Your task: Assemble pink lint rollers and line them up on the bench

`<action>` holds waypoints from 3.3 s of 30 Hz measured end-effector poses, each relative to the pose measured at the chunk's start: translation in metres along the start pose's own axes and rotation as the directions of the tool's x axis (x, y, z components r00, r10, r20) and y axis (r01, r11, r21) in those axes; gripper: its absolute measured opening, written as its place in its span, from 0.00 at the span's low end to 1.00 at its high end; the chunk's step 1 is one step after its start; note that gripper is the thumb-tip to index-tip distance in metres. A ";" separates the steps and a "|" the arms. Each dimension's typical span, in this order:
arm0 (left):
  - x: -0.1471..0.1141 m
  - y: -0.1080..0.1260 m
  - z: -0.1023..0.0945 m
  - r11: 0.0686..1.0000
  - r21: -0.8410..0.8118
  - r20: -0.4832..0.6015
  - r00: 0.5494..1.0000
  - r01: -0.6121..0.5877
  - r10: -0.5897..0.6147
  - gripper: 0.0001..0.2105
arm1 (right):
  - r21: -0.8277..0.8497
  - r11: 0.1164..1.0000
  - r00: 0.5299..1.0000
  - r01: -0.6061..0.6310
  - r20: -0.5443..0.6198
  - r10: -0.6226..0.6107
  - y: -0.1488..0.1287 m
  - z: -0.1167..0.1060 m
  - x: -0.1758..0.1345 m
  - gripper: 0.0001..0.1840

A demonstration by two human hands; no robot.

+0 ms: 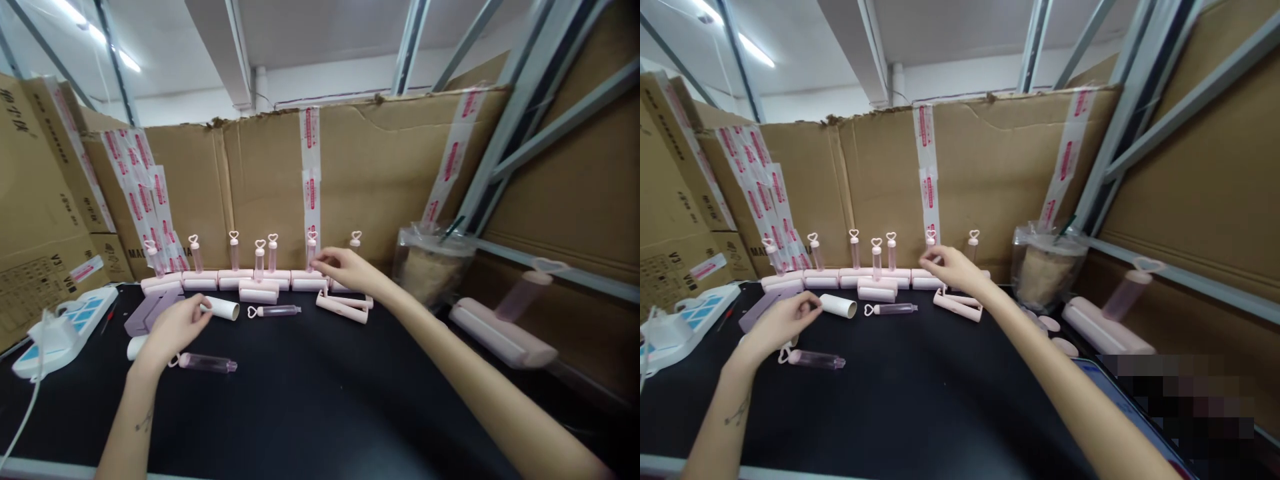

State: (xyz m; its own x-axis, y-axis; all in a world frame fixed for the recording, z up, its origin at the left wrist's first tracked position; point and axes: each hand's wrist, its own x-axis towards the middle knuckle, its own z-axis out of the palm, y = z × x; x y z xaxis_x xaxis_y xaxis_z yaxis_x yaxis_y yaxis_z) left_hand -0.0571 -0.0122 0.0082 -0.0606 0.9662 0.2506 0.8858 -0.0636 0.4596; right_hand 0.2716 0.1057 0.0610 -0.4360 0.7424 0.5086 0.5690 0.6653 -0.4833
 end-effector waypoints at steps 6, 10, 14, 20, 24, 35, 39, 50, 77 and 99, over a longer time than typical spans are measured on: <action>-0.005 -0.017 0.005 0.997 -0.012 0.311 0.948 -0.070 0.070 0.18 | -0.208 0.972 0.993 -0.111 0.024 0.119 0.019 -0.016 -0.068 0.09; -0.020 0.003 0.019 0.987 0.036 0.480 0.869 -0.159 0.122 0.23 | -0.292 0.943 0.987 -0.159 -0.044 0.152 0.024 0.005 -0.087 0.10; -0.021 0.011 0.033 0.969 0.194 0.502 0.864 -0.155 0.038 0.21 | -0.338 0.934 0.993 -0.113 -0.066 0.097 0.025 0.038 -0.094 0.11; -0.011 0.017 0.040 0.976 0.029 0.425 0.886 -0.216 0.184 0.09 | -0.442 0.895 0.997 -0.066 -0.060 0.044 0.036 0.062 -0.098 0.10; -0.008 0.035 0.048 0.903 -0.309 0.278 0.879 -0.300 0.387 0.11 | -0.500 0.863 0.997 -0.069 -0.056 0.047 0.041 0.063 -0.096 0.10; -0.018 0.060 0.081 0.808 -0.520 0.133 0.908 -0.278 0.398 0.12 | -0.739 0.638 0.973 -0.218 -0.111 0.203 0.049 0.061 -0.085 0.11; -0.016 0.058 0.085 0.855 -0.428 0.113 0.922 -0.291 0.371 0.14 | -0.758 0.615 0.970 -0.217 -0.099 0.221 0.056 0.063 -0.094 0.12; -0.021 0.061 0.084 0.866 -0.333 0.087 0.902 -0.374 0.423 0.14 | -0.590 0.791 0.980 -0.159 0.001 0.199 0.050 0.047 -0.096 0.09; -0.028 0.063 0.084 0.835 0.029 0.097 0.833 -0.549 0.544 0.15 | 0.718 0.591 0.928 -0.367 0.323 0.183 -0.016 0.089 -0.109 0.20; -0.033 0.065 0.099 0.816 0.028 0.013 0.816 -0.578 0.578 0.11 | 0.671 0.656 0.933 -0.346 0.319 0.166 -0.024 0.089 -0.113 0.21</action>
State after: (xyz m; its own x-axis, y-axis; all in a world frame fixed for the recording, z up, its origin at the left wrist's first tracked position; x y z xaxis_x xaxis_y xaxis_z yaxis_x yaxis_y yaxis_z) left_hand 0.0475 -0.0235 -0.0545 0.4681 0.7549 0.4593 0.7705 -0.6031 0.2061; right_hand 0.2454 0.0128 -0.0490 -0.5353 0.8280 0.1669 0.0560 0.2320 -0.9711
